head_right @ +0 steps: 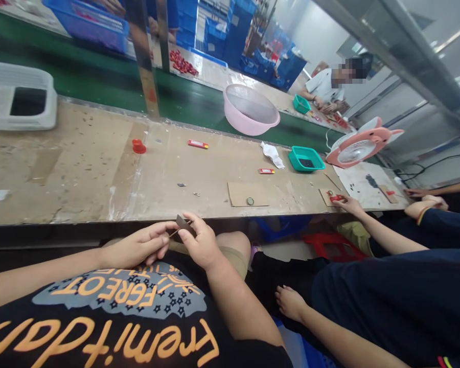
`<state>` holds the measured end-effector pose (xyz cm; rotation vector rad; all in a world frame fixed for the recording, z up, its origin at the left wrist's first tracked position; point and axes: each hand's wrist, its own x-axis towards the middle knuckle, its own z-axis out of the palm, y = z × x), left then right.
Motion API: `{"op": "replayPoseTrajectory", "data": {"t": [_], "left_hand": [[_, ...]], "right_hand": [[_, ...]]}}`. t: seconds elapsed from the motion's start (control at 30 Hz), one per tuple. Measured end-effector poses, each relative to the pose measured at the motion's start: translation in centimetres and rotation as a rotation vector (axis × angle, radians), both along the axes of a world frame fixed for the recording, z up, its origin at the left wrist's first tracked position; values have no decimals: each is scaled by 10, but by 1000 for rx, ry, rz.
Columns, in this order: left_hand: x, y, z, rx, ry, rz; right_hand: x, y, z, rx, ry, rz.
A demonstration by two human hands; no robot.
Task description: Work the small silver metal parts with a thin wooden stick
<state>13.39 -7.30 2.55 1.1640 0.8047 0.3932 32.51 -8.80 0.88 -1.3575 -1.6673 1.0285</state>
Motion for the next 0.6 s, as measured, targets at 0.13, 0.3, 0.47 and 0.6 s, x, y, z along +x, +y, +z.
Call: {"op": "replayPoseTrajectory", "data": {"t": [0.13, 0.3, 0.47, 0.6], "left_hand": [[7, -2, -2, 5, 24, -16], [13, -1, 1, -21, 33, -47], [18, 1, 7, -72, 19, -57], [19, -2, 7, -100, -32, -21]], "right_hand": [[5, -5, 4, 52, 40, 8], [12, -7, 9, 73, 29, 29], [19, -9, 15, 135, -59, 1], [19, -12, 17, 199, -124, -27]]}}
